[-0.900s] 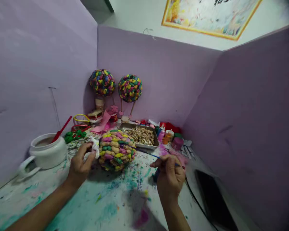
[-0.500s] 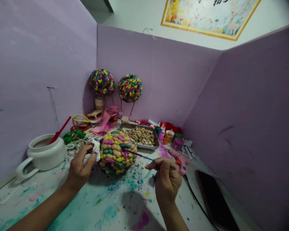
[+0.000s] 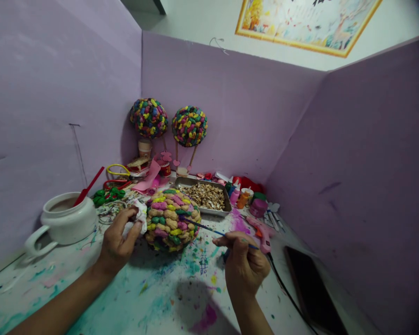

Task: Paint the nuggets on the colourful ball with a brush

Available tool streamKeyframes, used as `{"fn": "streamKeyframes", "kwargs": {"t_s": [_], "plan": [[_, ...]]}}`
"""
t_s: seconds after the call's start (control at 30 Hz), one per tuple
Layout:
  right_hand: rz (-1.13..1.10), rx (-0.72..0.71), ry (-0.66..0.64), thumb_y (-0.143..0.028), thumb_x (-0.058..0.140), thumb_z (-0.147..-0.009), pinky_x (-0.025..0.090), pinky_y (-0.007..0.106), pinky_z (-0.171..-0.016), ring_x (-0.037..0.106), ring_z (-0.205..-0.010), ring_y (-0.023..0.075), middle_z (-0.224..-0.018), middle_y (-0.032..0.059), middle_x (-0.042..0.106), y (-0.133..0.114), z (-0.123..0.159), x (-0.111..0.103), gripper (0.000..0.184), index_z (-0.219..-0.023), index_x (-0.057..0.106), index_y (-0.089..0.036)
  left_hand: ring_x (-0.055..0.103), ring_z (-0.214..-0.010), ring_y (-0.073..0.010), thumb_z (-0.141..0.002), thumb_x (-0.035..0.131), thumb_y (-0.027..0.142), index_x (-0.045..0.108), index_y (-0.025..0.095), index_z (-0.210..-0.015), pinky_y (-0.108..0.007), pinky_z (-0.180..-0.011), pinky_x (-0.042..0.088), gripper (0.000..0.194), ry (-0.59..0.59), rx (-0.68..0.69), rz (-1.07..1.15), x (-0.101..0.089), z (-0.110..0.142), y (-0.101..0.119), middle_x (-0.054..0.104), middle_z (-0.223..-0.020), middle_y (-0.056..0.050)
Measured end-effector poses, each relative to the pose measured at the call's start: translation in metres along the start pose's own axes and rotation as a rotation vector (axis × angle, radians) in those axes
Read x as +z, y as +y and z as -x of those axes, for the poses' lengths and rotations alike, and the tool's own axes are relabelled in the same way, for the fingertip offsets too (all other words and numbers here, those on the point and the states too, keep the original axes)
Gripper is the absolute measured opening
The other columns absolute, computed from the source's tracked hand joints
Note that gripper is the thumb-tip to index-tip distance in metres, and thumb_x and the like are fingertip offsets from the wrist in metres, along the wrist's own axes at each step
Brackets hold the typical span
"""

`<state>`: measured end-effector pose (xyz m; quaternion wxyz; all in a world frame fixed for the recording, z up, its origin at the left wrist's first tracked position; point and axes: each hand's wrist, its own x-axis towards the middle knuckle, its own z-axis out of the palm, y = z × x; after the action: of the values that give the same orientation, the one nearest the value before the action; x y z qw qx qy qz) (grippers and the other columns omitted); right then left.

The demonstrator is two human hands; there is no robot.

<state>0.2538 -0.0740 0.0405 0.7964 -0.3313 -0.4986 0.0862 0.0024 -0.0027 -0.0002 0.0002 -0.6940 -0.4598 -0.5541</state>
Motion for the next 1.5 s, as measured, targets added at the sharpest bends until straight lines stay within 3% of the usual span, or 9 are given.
{"fn": "streamKeyframes", "kwargs": {"t_s": [0.3,0.5,0.67,1.17,1.5], "plan": [[0.007,0.044,-0.027,-0.030,0.062,-0.092,0.057,0.022,-0.050,0.069,-0.051,0.0138,-0.058,-0.0013,0.071,-0.002,0.001,0.002,0.022,-0.076,0.071,-0.019,0.066,-0.094,-0.0212,-0.092,0.048,0.030,0.057,0.018,-0.102,-0.031,-0.084,0.052,0.019,0.017,0.067,-0.009,-0.001,-0.002,0.004,0.066,-0.104,-0.008],[0.019,0.042,0.008,-0.033,0.059,-0.093,0.058,0.024,-0.050,0.068,-0.049,0.0139,-0.056,-0.0015,0.068,-0.001,-0.002,-0.001,0.030,-0.068,0.068,-0.018,0.066,-0.097,-0.0210,-0.092,0.048,0.029,0.057,0.018,-0.103,-0.030,-0.085,0.052,0.018,0.012,0.086,-0.012,-0.001,-0.002,0.005,0.066,-0.104,-0.008],[0.067,0.016,-0.074,-0.035,0.058,-0.094,0.057,0.025,-0.046,0.067,-0.047,0.0151,-0.055,0.0012,0.069,-0.005,-0.004,0.000,0.032,-0.069,0.068,-0.017,0.065,-0.104,-0.0228,-0.091,0.049,0.029,0.058,0.020,-0.106,-0.033,-0.092,0.051,0.019,0.006,0.053,0.002,0.001,0.003,-0.001,0.067,-0.111,-0.007],[0.036,0.016,-0.043,-0.032,0.057,-0.094,0.056,0.025,-0.049,0.066,-0.048,0.0144,-0.057,-0.0003,0.067,-0.005,-0.003,0.001,0.029,-0.070,0.066,-0.018,0.063,-0.109,-0.0254,-0.092,0.049,0.028,0.057,0.019,-0.108,-0.036,-0.096,0.050,0.021,-0.006,0.047,0.007,0.002,0.005,-0.004,0.066,-0.114,-0.010],[0.073,0.061,0.034,-0.037,0.057,-0.094,0.056,0.026,-0.047,0.064,-0.046,0.0138,-0.052,-0.0016,0.062,-0.002,-0.012,-0.005,0.035,-0.066,0.063,-0.017,0.065,-0.104,-0.0228,-0.092,0.049,0.028,0.056,0.020,-0.110,-0.033,-0.091,0.051,0.021,0.006,0.120,-0.028,0.001,0.003,-0.006,0.065,-0.110,-0.008]]}}
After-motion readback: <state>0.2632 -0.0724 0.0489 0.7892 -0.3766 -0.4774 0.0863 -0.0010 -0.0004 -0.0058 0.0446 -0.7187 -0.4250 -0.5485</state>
